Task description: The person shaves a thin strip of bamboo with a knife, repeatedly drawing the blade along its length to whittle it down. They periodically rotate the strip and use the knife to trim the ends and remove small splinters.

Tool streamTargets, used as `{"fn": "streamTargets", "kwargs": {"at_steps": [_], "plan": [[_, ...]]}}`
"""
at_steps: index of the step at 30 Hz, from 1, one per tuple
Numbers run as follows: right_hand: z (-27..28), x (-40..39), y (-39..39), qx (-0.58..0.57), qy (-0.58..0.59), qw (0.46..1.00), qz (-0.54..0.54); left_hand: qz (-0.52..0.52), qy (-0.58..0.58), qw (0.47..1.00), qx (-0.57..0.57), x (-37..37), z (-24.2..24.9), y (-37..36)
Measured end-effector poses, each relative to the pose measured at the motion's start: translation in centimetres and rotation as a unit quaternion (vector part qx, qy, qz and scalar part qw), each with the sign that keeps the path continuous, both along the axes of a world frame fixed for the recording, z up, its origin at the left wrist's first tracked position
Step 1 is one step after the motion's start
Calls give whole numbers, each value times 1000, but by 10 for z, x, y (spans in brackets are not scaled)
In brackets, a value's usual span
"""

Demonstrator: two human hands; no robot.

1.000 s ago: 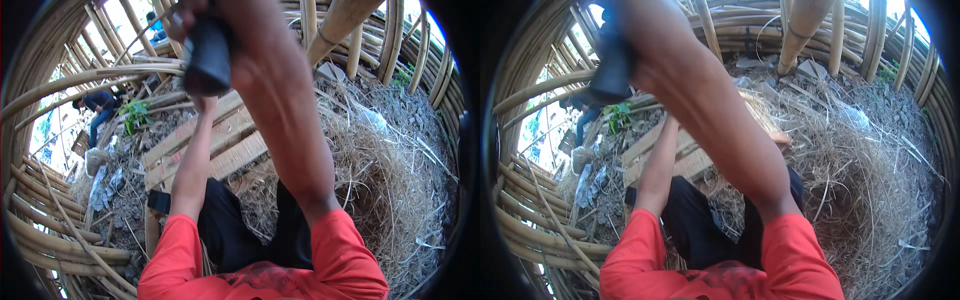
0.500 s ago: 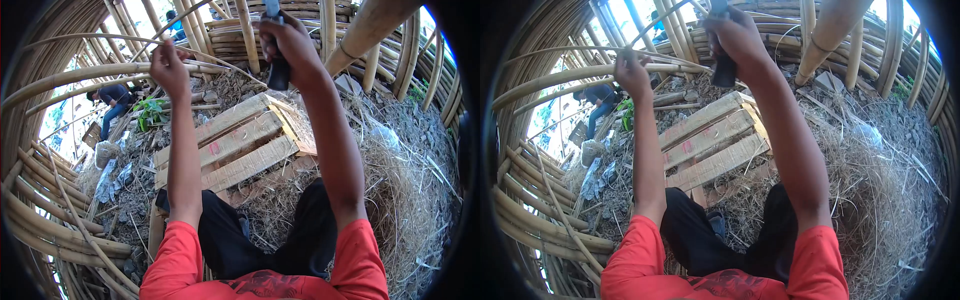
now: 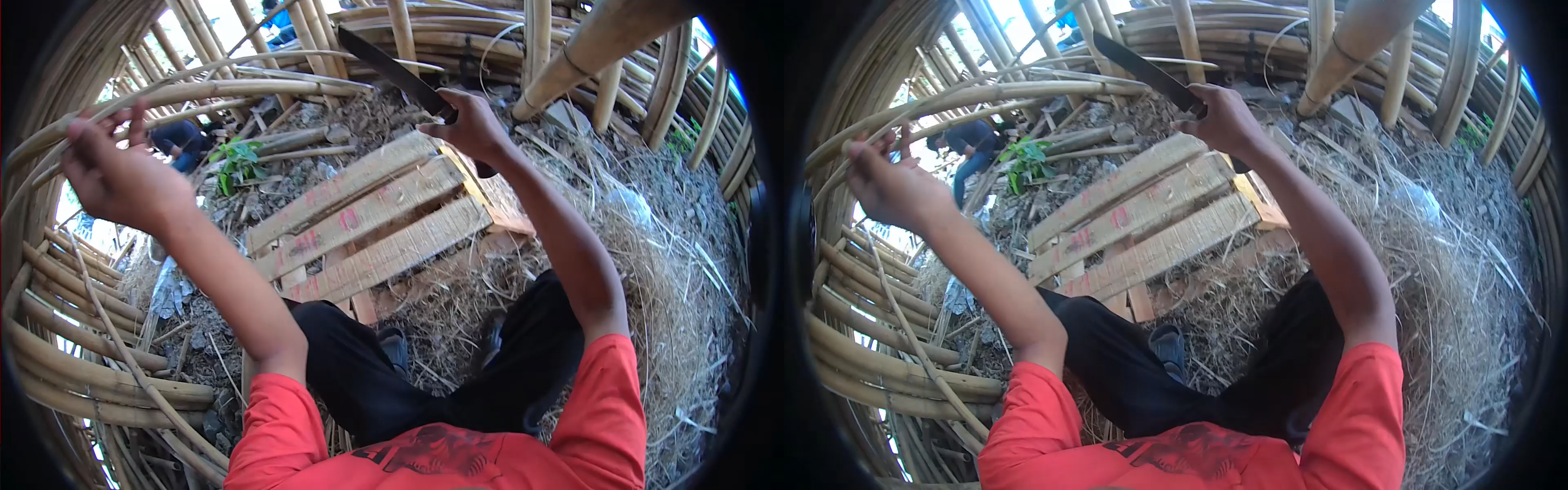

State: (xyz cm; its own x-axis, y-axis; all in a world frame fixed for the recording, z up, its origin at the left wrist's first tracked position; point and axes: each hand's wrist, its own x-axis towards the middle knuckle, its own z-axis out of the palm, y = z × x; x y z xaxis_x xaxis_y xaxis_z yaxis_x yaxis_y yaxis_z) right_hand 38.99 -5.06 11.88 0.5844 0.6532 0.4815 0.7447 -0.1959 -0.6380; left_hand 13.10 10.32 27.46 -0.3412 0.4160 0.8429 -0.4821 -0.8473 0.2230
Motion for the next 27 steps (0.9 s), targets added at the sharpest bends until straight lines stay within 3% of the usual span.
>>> {"fn": "streamTargets", "kwargs": {"at_steps": [3,4,9,10,11,13,16,19,23,27], "plan": [[-25,17,-20,-171,-23,985,15,49,1,998,37,-17,2,20],[-41,23,-27,-178,-54,982,17,67,21,996,47,-23,1,28],[-117,20,-57,-290,103,950,-54,113,-1,993,32,-31,7,50],[-122,14,-61,-292,77,953,-31,129,8,991,38,-34,12,59],[-126,6,-69,-301,208,929,-55,154,23,988,-8,-35,13,66],[-124,-7,-80,-262,254,931,-28,111,53,992,37,-29,16,31],[-122,3,-98,-205,349,914,-9,82,36,996,12,-22,14,23],[-119,30,-125,-207,240,945,-76,66,44,996,27,-18,8,29],[-114,81,-172,-241,-26,950,-200,46,20,999,0,-14,6,26],[-113,109,-216,-296,-75,921,-243,59,47,997,24,-17,7,38]]}}
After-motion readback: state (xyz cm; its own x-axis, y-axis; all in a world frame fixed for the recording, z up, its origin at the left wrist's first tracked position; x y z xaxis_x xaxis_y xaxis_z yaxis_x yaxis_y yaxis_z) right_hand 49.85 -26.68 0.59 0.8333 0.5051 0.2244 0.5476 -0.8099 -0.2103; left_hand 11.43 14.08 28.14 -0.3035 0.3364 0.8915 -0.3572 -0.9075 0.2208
